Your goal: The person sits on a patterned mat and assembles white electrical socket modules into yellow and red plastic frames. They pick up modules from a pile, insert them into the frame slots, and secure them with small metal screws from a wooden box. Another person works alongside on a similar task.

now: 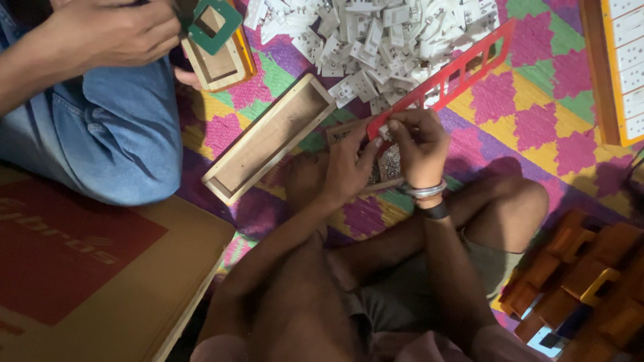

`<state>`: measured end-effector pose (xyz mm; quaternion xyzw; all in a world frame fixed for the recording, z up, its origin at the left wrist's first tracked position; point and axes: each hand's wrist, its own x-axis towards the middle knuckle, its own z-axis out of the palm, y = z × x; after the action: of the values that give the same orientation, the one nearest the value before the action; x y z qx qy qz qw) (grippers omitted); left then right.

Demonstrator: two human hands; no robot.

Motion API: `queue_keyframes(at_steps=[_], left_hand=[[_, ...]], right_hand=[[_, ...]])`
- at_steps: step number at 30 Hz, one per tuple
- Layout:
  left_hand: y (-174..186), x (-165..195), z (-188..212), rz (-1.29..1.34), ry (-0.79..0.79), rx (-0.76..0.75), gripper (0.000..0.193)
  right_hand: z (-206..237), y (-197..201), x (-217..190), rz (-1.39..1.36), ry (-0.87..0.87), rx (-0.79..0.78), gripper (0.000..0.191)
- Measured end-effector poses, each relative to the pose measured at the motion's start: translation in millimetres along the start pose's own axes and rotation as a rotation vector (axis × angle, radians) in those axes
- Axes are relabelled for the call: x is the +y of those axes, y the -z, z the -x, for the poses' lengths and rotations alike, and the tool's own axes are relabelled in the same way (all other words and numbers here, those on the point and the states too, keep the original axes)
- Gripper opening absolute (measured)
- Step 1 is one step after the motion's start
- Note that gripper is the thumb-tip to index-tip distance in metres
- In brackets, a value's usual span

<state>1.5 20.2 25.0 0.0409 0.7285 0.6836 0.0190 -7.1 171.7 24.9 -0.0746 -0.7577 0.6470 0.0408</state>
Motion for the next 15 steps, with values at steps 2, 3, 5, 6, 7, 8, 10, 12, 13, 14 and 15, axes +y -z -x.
queue_keyframes(at_steps=[2, 3, 5, 6, 7, 8, 10, 12, 13, 14, 15], left_hand=[[0, 0, 0, -0.021, 0.158, -0.026, 0.037], [0, 0, 0, -0.030, 0.240, -0.039, 0.039], [-2, -2, 0, -0.035, 0.118, -0.005, 0.036], [-3, -3, 0, -0.037, 0.057, 0.011, 0.034], [-3, -4, 1, -0.013, 0.042, 0.015, 0.034], [-4, -4, 1, 0.012, 0.026, 0.019, 0.034], [-5, -4, 1, 0.038, 0.044, 0.015, 0.034], [-5, -2, 1, 0.037, 0.115, -0.001, 0.033], [-4, 0, 2, 0.004, 0.102, 0.000, 0.034], [-4, 2, 2, -0.029, 0.087, 0.002, 0.036], [-4, 3, 2, -0.064, 0.071, 0.005, 0.037]], right_hand=[[3, -3, -4, 0.080, 0.025, 0.035, 0.007], [5, -4, -7, 0.167, 0.059, 0.051, 0.008], [7, -8, -13, 0.291, 0.136, 0.081, 0.008], [8, -10, -15, 0.327, 0.180, 0.097, 0.007], [8, -11, -17, 0.362, 0.225, 0.114, 0.007], [9, -13, -19, 0.364, 0.244, 0.123, 0.009], [10, -15, -21, 0.369, 0.282, 0.142, 0.012], [9, -16, -20, 0.389, 0.309, 0.152, 0.011], [8, -16, -19, 0.400, 0.322, 0.157, 0.011], [7, -15, -16, 0.324, 0.242, 0.164, 0.012], [6, -15, -13, 0.245, 0.162, 0.169, 0.012]])
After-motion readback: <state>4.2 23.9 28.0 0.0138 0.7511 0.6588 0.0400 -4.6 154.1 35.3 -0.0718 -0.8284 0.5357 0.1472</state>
